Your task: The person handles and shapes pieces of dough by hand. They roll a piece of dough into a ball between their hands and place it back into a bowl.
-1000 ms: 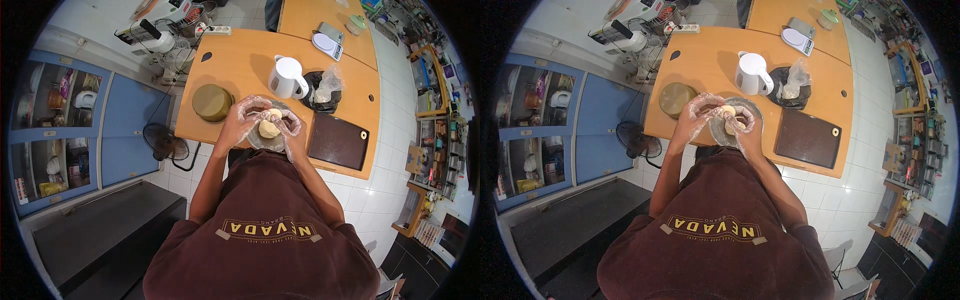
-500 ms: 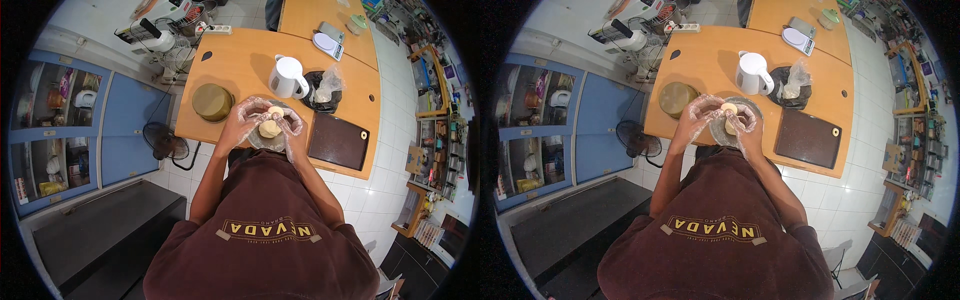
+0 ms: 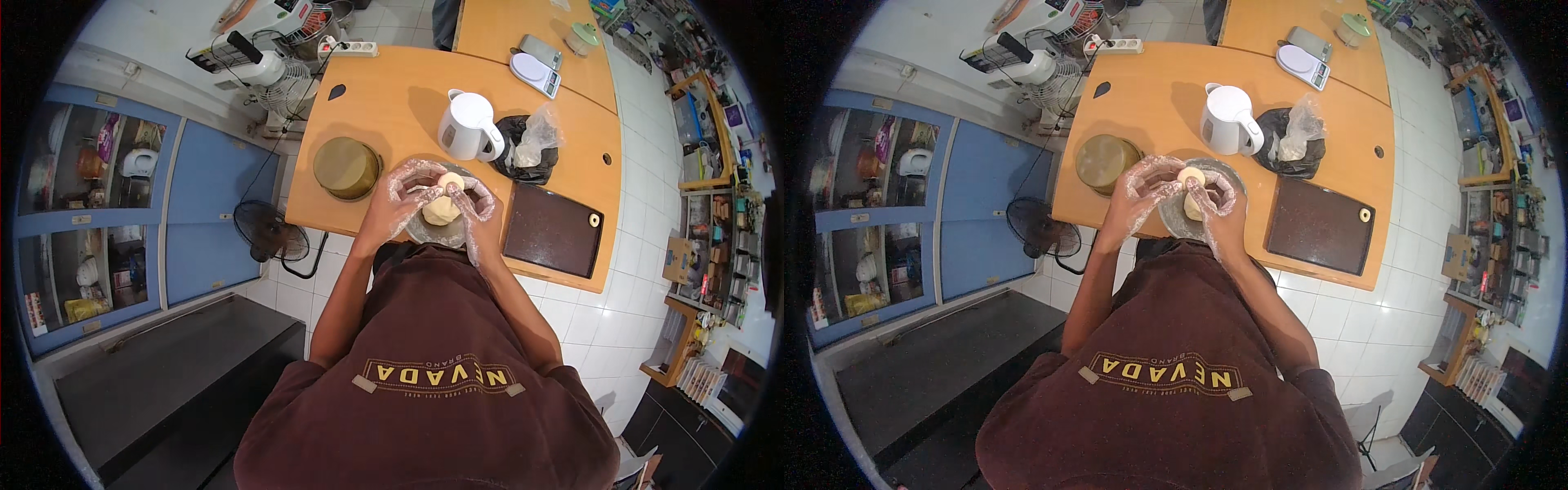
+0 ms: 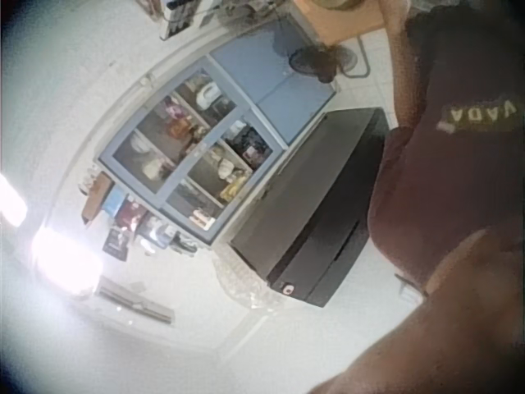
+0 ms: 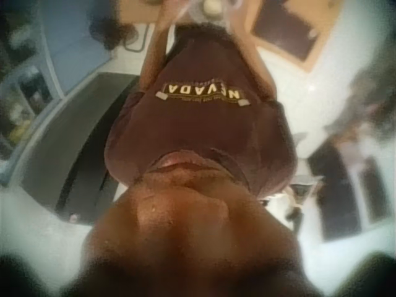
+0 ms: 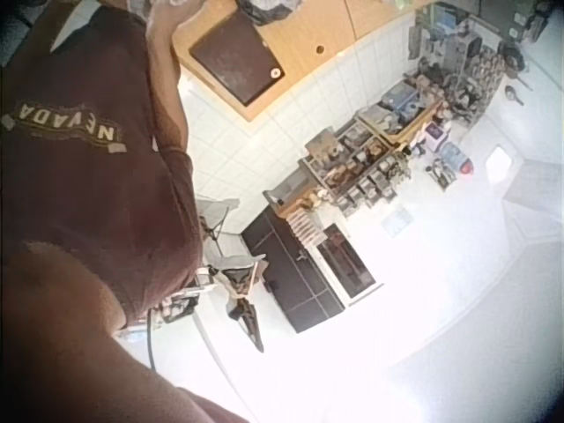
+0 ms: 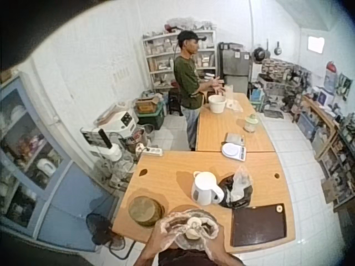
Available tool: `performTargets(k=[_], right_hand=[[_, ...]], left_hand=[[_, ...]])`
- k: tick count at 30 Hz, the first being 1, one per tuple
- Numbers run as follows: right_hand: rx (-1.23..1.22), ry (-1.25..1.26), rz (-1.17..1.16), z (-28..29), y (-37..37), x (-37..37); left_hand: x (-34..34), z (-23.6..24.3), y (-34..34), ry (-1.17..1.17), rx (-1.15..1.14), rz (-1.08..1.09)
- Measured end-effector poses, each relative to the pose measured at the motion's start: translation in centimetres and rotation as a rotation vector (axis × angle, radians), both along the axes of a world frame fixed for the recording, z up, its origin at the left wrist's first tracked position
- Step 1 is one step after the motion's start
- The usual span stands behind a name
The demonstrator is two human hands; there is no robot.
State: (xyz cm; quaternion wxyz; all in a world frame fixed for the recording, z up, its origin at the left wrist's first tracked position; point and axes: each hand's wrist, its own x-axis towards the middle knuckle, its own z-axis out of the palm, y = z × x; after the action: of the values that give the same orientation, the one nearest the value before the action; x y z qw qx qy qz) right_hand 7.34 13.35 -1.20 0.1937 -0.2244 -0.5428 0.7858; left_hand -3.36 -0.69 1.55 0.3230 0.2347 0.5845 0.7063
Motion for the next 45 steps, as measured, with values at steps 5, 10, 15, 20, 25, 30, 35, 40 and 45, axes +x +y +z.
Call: performTargets(k=[5,10,15,20,25,30,35,40,45], right_hand=[[0.024,-0.049,0.036,0.1,0.1,0.2],[0.011,0.017,0.022,0.2,-0.2,0.0],[0.011,-0.01,0.013,0.2,-0.1,0.0],[0.048,0.008,0.04,0.1,-0.2,0.1],[0.051,0.022,0.047,0.0,-0.1,0.1],[0.041,0.016,0.017,0.1,-0.3,0.0],[0.005,0.011,0.008,0.2,-0.3,-0.2],[0.035,0.002,0.033,0.4,-0.2,0.0],[0.052,0.015,0.043,0.3,-0.2,0.0]], left_hand=[[-0.4,-0.2,-0.3,0.013,-0.016,-0.028],[-0.2,0.3,-0.4,0.001,0.0,-0.034],[0.0,0.5,-0.2,-0.026,0.021,-0.042],[-0.7,0.2,-0.6,0.073,-0.039,-0.083],[-0.5,0.7,-0.4,0.042,-0.016,-0.045],[0.0,1.4,-0.2,0.016,0.034,-0.03],[-0.1,0.3,-0.2,-0.01,0.039,-0.023],[-0.3,0.6,-0.2,0.02,0.004,-0.017],[-0.3,0.3,-0.3,0.069,0.02,-0.008]])
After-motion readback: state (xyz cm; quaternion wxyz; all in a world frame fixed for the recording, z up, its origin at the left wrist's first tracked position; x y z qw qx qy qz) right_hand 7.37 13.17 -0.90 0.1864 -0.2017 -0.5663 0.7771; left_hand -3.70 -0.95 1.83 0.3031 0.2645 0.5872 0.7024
